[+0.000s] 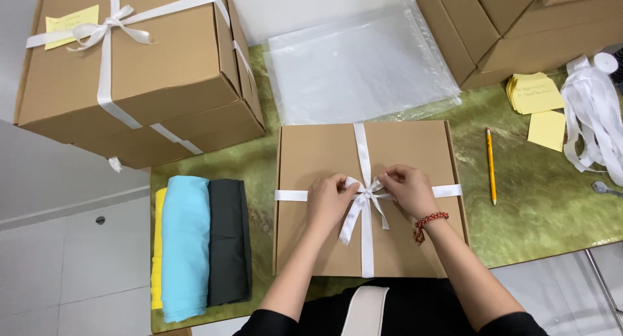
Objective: Tying a ribbon on a box, writing a note, and packing a garment into a new box.
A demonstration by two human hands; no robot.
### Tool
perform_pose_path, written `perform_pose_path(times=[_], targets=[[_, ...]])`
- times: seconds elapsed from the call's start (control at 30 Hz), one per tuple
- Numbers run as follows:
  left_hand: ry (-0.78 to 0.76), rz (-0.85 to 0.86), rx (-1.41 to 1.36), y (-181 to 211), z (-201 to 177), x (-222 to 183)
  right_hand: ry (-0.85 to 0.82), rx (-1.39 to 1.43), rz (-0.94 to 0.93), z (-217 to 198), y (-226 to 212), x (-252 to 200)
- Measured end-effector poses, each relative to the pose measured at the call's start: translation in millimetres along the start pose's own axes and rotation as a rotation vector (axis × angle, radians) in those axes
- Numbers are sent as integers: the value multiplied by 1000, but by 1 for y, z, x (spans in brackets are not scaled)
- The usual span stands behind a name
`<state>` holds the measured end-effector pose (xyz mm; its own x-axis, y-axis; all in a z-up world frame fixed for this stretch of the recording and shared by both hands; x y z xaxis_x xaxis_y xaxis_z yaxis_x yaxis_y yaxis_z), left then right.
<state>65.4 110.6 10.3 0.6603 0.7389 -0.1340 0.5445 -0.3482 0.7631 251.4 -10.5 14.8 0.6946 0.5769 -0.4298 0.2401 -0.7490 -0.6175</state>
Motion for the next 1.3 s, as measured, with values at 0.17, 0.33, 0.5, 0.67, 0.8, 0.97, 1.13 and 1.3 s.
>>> perform_pose_path(times=[0.17, 0.33, 0.5, 0.67, 0.8, 0.97, 1.13, 1.3], targets=[[44, -3, -29, -32, 7, 8, 62, -45, -106, -5, 11, 7], [68, -5, -89, -29, -6, 0, 93, -103, -60, -8, 30, 10], [121, 80, -49, -33, -8, 2, 25, 87, -69, -5, 35, 3], [126, 66, -34, -30, -17, 0, 27, 175, -48, -11, 30, -6], [127, 56, -3, -23, -22, -6, 18, 138, -14, -9, 29, -9], [178, 124, 0, 18, -49, -21, -66, 265, 15, -22, 8, -26], [118, 349, 158, 52, -16, -24, -59, 258, 28, -19, -2, -35], [51, 455, 339, 38, 34, -8, -55, 297, -20, -12, 9, -36]])
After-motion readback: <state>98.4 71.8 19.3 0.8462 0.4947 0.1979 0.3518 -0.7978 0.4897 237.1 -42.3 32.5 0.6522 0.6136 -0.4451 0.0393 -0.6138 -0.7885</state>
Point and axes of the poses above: each hand's wrist, its own x-axis towards the middle knuckle, its own z-axis out of the palm, y = z × x, the point moved 7 cm from there along x, towards the middle knuckle, and after that the axes turned 10 degrees about z, right-handed, at the moved point
